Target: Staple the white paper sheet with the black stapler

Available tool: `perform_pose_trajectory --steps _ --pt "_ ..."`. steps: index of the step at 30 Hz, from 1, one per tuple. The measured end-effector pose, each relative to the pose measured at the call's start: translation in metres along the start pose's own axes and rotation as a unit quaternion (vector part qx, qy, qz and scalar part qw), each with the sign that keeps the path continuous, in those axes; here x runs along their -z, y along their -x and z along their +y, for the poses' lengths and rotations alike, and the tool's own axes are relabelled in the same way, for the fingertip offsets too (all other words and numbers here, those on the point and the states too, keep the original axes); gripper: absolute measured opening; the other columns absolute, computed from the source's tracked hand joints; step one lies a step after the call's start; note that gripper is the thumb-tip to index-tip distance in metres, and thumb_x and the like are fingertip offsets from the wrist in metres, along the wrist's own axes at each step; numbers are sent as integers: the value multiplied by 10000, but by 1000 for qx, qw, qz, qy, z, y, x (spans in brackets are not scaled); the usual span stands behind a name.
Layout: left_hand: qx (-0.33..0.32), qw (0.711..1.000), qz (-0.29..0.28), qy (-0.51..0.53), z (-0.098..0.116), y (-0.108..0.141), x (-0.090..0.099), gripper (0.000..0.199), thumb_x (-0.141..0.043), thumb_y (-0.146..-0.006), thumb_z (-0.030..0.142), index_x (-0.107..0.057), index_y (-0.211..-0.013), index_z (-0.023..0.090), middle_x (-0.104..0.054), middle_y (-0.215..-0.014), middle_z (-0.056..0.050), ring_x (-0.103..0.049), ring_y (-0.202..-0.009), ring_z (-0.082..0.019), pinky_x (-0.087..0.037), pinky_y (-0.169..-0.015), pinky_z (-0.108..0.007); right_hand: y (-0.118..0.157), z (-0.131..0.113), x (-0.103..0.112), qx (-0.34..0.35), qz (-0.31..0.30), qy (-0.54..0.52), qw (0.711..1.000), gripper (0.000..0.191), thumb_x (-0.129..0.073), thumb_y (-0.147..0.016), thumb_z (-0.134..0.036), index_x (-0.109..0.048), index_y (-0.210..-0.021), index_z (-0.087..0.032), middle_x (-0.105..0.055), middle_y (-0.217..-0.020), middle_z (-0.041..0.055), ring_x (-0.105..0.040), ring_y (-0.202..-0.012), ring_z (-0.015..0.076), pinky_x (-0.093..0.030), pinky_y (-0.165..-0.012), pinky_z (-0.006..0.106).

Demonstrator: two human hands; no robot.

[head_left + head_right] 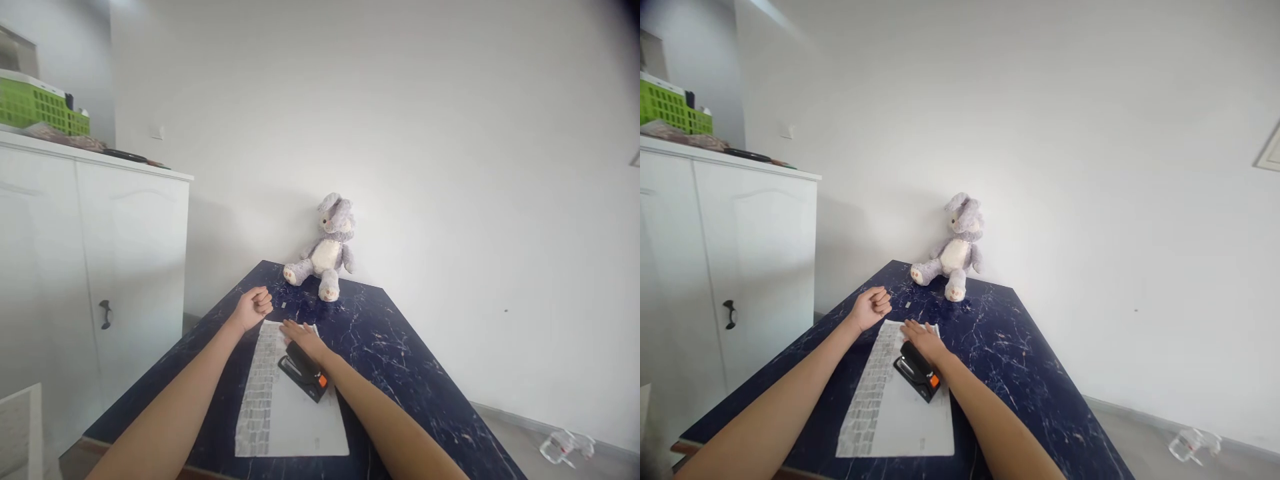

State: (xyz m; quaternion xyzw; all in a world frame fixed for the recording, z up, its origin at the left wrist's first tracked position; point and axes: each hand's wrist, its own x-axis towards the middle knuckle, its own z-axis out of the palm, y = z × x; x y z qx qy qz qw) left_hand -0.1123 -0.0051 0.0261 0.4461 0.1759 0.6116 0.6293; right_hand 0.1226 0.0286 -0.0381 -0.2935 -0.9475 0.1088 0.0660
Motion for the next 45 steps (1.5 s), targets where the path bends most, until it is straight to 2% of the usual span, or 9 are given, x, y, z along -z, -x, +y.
perform_pose_trajectory --steps 6,11,15,19,21,28,32,37,45 --pt "34 981 5 -193 -63 -11 -41 500 -532 -904 515 -346 -559 204 -243 -500 89 -219 -376 -49 -202 -435 -231 70 60 17 -95 8 -6 995 518 -331 -1050 -389 -356 -1562 -309 -262 -1656 53 -233 -1534 257 -142 -1227 573" --pt "79 937 -36 -338 -101 -5 -55 531 -569 -875 606 -604 -622 141 -464 -464 31 -392 -342 -89 -255 -421 -250 83 49 33 -118 93 -50 987 465 -468 -986 -367 -533 -1430 -246 -449 -1561 113 -368 -1464 304 -229 -1186 568" --pt "83 899 -64 -424 -98 0 -50 520 -556 -896 584 -635 -644 136 -534 -497 16 -444 -370 -90 -316 -457 -240 109 26 73 -137 184 -121 966 462 -325 -1037 -467 -674 -1068 -165 -705 -1085 129 -653 -1014 257 -475 -943 419" --pt "75 868 -92 -481 -94 0 -48 532 -476 -945 569 -645 -682 139 -567 -545 7 -484 -407 -95 -365 -490 -234 146 13 108 -14 -57 -192 980 452 -682 -840 -570 -618 -1086 -197 -680 -998 45 -624 -815 195 -477 -687 268" --pt "69 850 -99 -513 -95 -1 -47 548 -421 -966 570 -643 -708 140 -574 -566 0 -510 -425 -109 -380 -494 -238 150 8 111 8 -113 -152 982 500 -804 -729 -474 -597 -1092 -198 -664 -982 33 -595 -771 181 -438 -632 246" --pt "10 792 -88 -605 -81 -2 -44 377 -464 -970 459 -681 -879 164 -594 -706 -10 -547 -615 -146 -425 -649 -267 125 0 82 -15 86 -123 989 225 -653 -863 -300 -613 -1053 -187 -680 -1021 60 -612 -862 205 -451 -747 285" --pt "-20 715 -112 -689 -69 -1 -38 261 -615 -881 413 -745 -953 198 -580 -855 -41 -562 -770 -189 -430 -745 -299 127 17 84 4 74 -214 974 361 -666 -854 -301 -641 -1198 -196 -698 -1128 64 -637 -973 232 -487 -840 316" --pt "-26 732 -107 -672 -72 -2 -34 276 -629 -871 428 -773 -1004 234 -571 -999 -75 -566 -896 -234 -442 -828 -342 139 39 91 11 51 -321 946 323 -673 -801 -262 -719 -1107 -169 -726 -1052 49 -655 -935 236 -514 -833 327" --pt "-33 752 -140 -644 -75 -8 -30 325 -629 -891 503 -787 -1034 259 -608 -1000 -82 -557 -970 -268 -434 -902 -375 129 26 84 9 142 -292 946 377 -704 -776 -264 -732 -1140 -170 -737 -1101 82 -676 -986 263 -524 -875 353"
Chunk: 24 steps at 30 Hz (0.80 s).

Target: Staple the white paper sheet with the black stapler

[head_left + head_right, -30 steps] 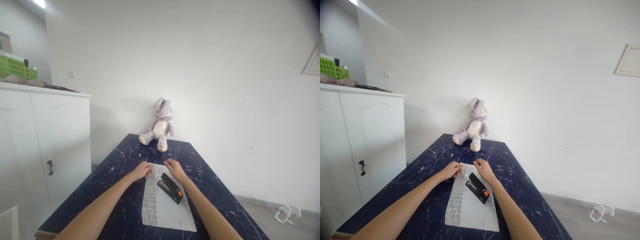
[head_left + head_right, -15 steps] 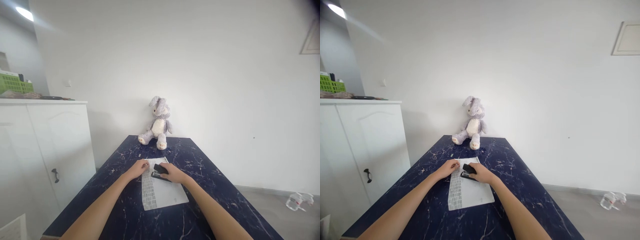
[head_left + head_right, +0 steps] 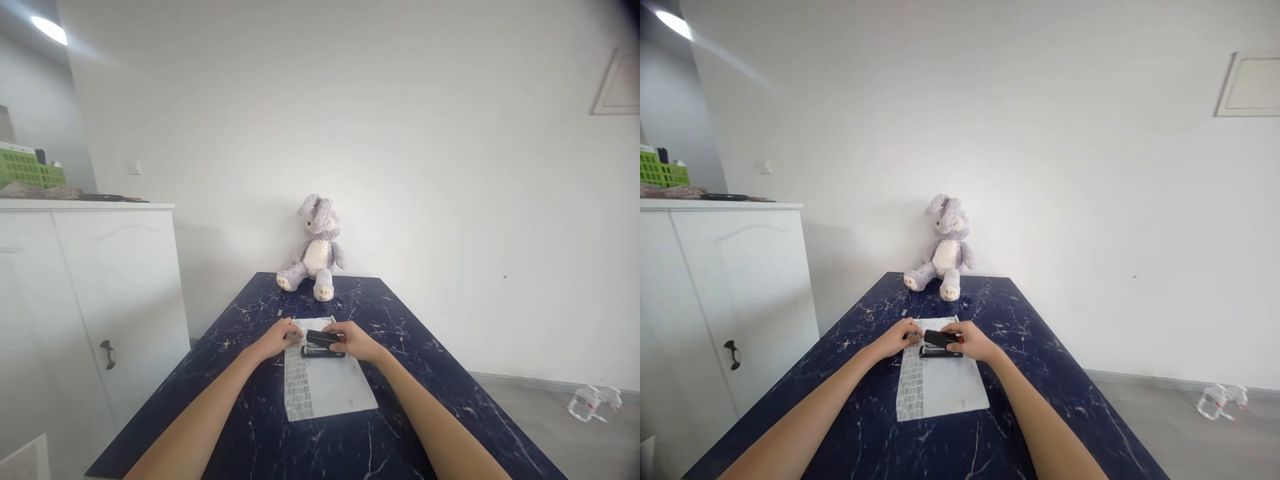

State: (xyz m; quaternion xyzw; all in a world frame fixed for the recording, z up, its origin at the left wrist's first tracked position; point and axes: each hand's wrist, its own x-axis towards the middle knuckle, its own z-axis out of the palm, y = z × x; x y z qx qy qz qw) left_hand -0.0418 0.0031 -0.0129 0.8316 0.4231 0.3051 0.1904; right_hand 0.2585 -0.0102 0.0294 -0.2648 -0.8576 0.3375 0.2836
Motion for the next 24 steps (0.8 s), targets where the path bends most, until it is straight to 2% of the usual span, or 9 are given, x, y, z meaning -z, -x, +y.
perform_pose_trajectory --steps 2,4,8,12,15,18,21,24 --pt "8 999 34 -15 -1 0 0 376 -687 -851 492 -757 -1147 271 -589 -1056 -79 -560 -1004 -272 -434 -940 -391 -2 -3 -3 -2 -6 -11 1000 373 -706 -789 -281 -727 -1146 -177 -728 -1139 89 -673 -1043 272 -530 -885 351" --pt "17 997 63 -47 -2 -1 0 420 -729 -819 453 -732 -1209 294 -576 -1153 -87 -544 -1091 -295 -406 -1005 -428 -2 -6 -1 -19 -43 -32 998 381 -720 -798 -310 -717 -1158 -184 -727 -1145 90 -676 -1062 272 -534 -904 360" --pt "27 997 23 -61 -4 0 -2 287 -645 -898 412 -756 -1153 340 -588 -1331 -78 -495 -1241 -331 -297 -1108 -516 4 -12 10 -53 -139 -86 985 475 -758 -806 -392 -691 -1229 -187 -728 -1159 98 -681 -1059 277 -539 -933 396" --pt "29 999 17 -22 -4 0 -6 291 -632 -906 415 -752 -1157 330 -651 -1284 -68 -537 -1208 -317 -303 -1112 -508 12 -9 14 -69 -178 -188 963 608 -779 -796 -471 -660 -1310 -168 -697 -1254 115 -612 -1219 310 -469 -1055 446" --pt "27 997 57 34 -3 -2 -9 303 -607 -915 433 -765 -1118 272 -669 -1258 -93 -570 -1185 -296 -349 -1098 -439 15 1 11 -81 -182 -271 942 663 -807 -770 -483 -657 -1321 -147 -698 -1259 130 -596 -1254 319 -407 -1118 474" --pt "54 985 108 123 -4 -6 -10 375 -535 -947 493 -758 -1090 229 -705 -1181 -109 -614 -1140 -284 -387 -1074 -415 14 13 8 -106 -174 -321 925 678 -838 -742 -456 -662 -1316 -140 -701 -1257 145 -600 -1259 321 -376 -1145 492" --pt "116 951 148 244 -6 -8 -7 478 -469 -961 578 -748 -1056 203 -726 -1149 -111 -635 -1135 -286 -396 -1075 -430 12 21 9 -122 -173 -334 919 689 -868 -711 -413 -668 -1310 -138 -708 -1243 152 -617 -1239 320 -376 -1146 498" --pt "153 913 168 340 -8 -6 -4 534 -500 -931 637 -743 -1035 174 -725 -1166 -134 -643 -1149 -284 -401 -1078 -421 12 19 9 -115 -178 -319 924 686 -856 -722 -414 -662 -1319 -136 -710 -1237 152 -627 -1221 325 -399 -1125 499"
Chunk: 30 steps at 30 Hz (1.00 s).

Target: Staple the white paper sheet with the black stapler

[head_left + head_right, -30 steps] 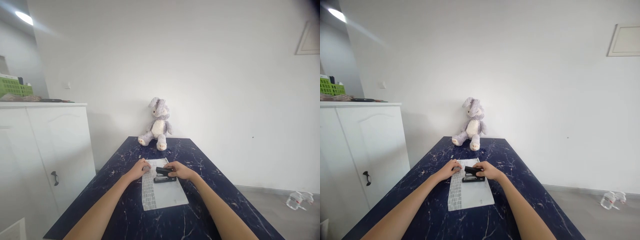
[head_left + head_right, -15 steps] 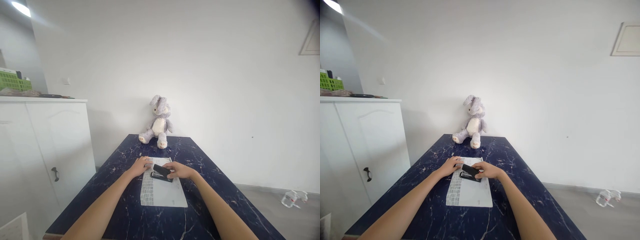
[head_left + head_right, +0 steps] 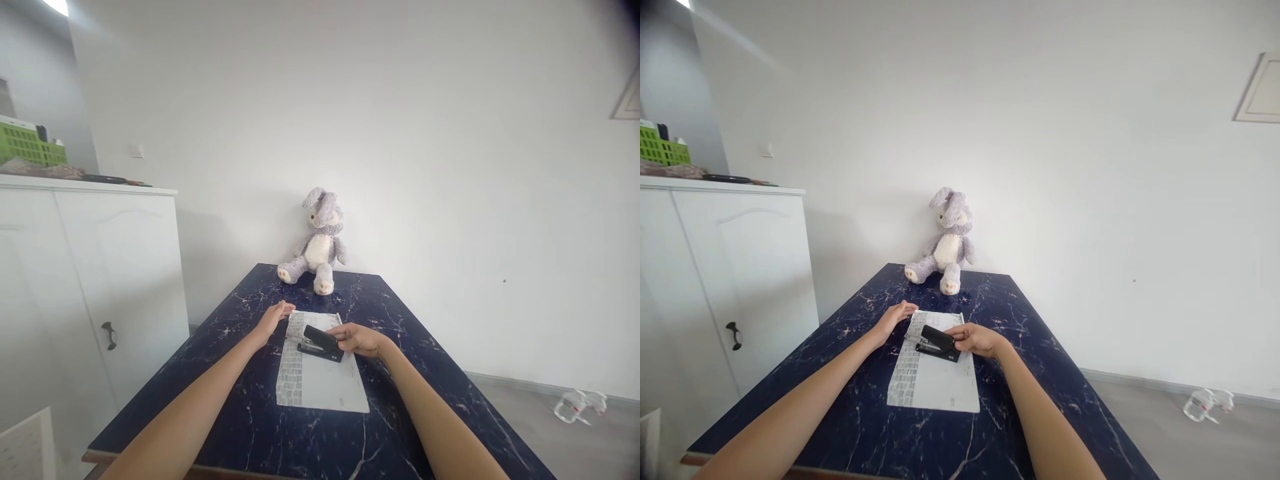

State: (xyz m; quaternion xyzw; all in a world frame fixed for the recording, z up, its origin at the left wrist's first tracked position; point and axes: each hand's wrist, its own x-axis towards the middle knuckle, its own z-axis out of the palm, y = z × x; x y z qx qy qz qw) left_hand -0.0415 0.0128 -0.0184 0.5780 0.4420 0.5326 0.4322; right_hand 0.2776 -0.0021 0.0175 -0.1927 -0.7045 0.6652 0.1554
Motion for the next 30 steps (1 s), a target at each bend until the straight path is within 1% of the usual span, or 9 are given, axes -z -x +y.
perform_pose_trajectory --steps 5,8,12,14,16,19,21,24,30 --pt "11 999 -12 35 4 4 -2 548 -537 -907 663 -739 -987 160 -736 -1130 -142 -648 -1147 -280 -421 -1058 -413 -4 -9 -16 52 72 159 983 588 -766 -797 -459 -671 -1304 -177 -699 -1249 106 -634 -1169 309 -492 -1008 427" --pt "7 997 -30 71 8 7 -7 556 -538 -902 674 -725 -1007 161 -719 -1183 -147 -625 -1188 -278 -432 -1051 -400 -14 -10 -27 67 111 306 943 433 -756 -785 -375 -724 -1172 -184 -734 -1089 55 -669 -960 253 -526 -850 337" --pt "12 990 -18 136 13 8 -9 534 -564 -905 646 -695 -1044 148 -680 -1263 -171 -615 -1216 -280 -449 -1043 -397 -27 -8 -37 76 173 390 901 195 -676 -808 -271 -729 -964 -167 -706 -842 12 -628 -742 194 -494 -713 292" --pt "32 982 6 188 14 7 -9 473 -587 -917 597 -677 -1028 146 -672 -1273 -178 -644 -1177 -277 -473 -1027 -406 -30 -6 -39 105 234 408 876 247 -645 -809 -214 -709 -1046 -179 -718 -914 25 -647 -806 208 -507 -777 316" --pt "71 967 17 245 16 7 -8 420 -584 -940 548 -661 -1008 141 -675 -1260 -185 -680 -1118 -275 -500 -1010 -417 -32 -4 -39 150 291 428 843 395 -588 -816 -145 -659 -1201 -197 -714 -1109 59 -662 -976 232 -508 -909 353" --pt "131 943 -38 304 19 9 -9 403 -555 -970 502 -654 -1024 115 -682 -1236 -211 -700 -1096 -296 -513 -1017 -442 -32 0 -37 189 332 501 777 551 -483 -818 -56 -590 -1335 -213 -616 -1364 85 -579 -1233 250 -449 -1078 407" --pt "157 931 -86 319 20 11 -11 390 -557 -978 462 -659 -1045 92 -690 -1222 -225 -699 -1108 -307 -507 -1038 -450 -32 2 -36 187 337 563 731 622 -432 -808 -7 -572 -1378 -213 -572 -1431 83 -522 -1308 259 -423 -1118 441" --pt "168 926 -102 323 21 12 -15 331 -564 -988 379 -673 -1051 73 -712 -1183 -221 -704 -1105 -295 -496 -1064 -440 -33 3 -37 183 325 635 676 683 -383 -826 40 -540 -1437 -221 -567 -1447 85 -488 -1342 272 -414 -1119 482" --pt "129 935 -101 316 20 11 -17 268 -554 -998 270 -695 -1036 45 -722 -1174 -228 -700 -1126 -277 -468 -1110 -415 -33 2 -36 189 267 711 623 636 -337 -930 25 -487 -1498 -219 -555 -1472 92 -489 -1342 293 -418 -1081 494"
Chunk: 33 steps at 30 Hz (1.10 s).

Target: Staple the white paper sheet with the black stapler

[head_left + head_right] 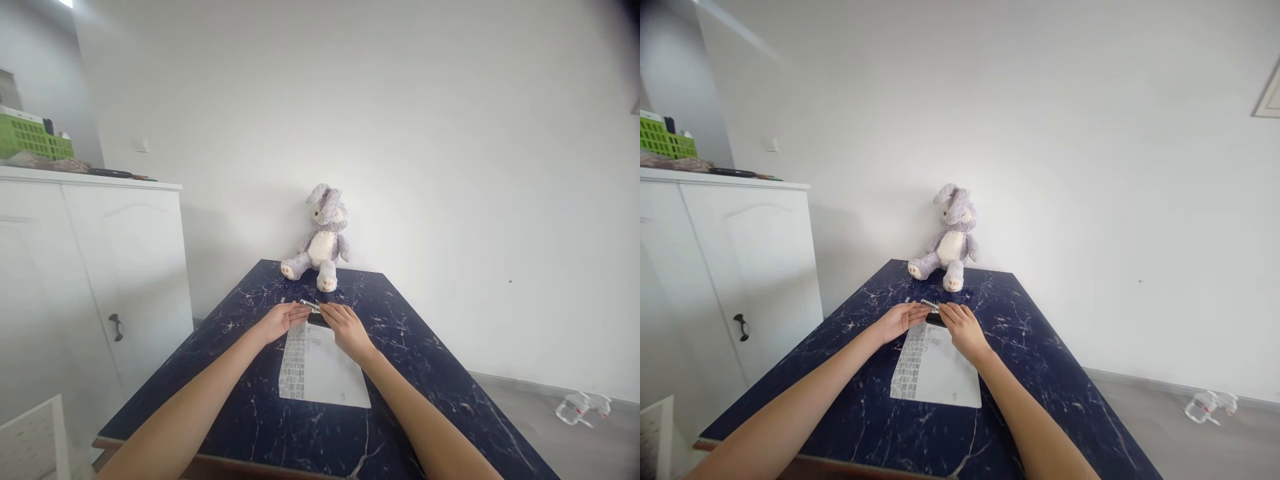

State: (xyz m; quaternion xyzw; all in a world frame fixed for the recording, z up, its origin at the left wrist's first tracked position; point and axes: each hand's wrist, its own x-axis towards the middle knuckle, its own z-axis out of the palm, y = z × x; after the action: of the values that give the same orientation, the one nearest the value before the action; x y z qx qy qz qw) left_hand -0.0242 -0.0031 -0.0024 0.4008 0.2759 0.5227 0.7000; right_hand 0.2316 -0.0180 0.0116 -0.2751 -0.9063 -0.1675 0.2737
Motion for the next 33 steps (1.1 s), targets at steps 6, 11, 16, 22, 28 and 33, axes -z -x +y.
perform_pose_trajectory --steps 6,11,16,22,28,33 --pt "-23 999 -11 -41 -2 0 3 234 -649 -950 248 -724 -1042 46 -725 -1180 -216 -672 -1184 -285 -437 -1139 -405 0 0 2 50 7 76 996 539 -351 -989 -8 -523 -1461 -201 -570 -1459 100 -506 -1321 286 -424 -1053 477" --pt "-19 998 -33 -52 -2 1 4 278 -725 -905 285 -737 -1076 66 -731 -1186 -186 -659 -1206 -271 -428 -1150 -389 -1 -5 6 100 47 152 982 406 -452 -1011 -67 -586 -1378 -178 -616 -1401 109 -538 -1276 271 -449 -1016 457" --pt "-14 997 -35 -61 -3 2 2 256 -755 -881 239 -741 -1074 71 -726 -1201 -178 -675 -1179 -259 -454 -1134 -375 -2 -9 9 107 50 178 977 366 -470 -1014 -83 -607 -1343 -169 -619 -1394 110 -544 -1254 271 -448 -1004 460" --pt "-5 997 -19 -79 -3 3 0 235 -743 -884 196 -741 -1082 69 -728 -1194 -179 -682 -1165 -252 -490 -1099 -354 -3 -8 7 72 48 138 987 423 -457 -967 -17 -618 -1320 -185 -631 -1373 101 -538 -1249 279 -436 -1003 456" --pt "-65 994 85 -32 3 -4 8 102 -667 -917 111 -737 -980 71 -754 -1098 -173 -718 -1082 -233 -531 -1060 -358 1 10 3 -184 103 -79 974 441 -527 -748 10 -703 -1100 -189 -714 -1152 92 -624 -1033 256 -494 -896 371" --pt "-157 976 148 -7 13 -6 15 130 -632 -943 123 -731 -1019 84 -755 -1082 -162 -737 -996 -197 -557 -1033 -362 7 23 2 -321 8 -235 917 152 -696 -740 -265 -717 -858 -172 -689 -758 18 -611 -677 193 -424 -623 269"
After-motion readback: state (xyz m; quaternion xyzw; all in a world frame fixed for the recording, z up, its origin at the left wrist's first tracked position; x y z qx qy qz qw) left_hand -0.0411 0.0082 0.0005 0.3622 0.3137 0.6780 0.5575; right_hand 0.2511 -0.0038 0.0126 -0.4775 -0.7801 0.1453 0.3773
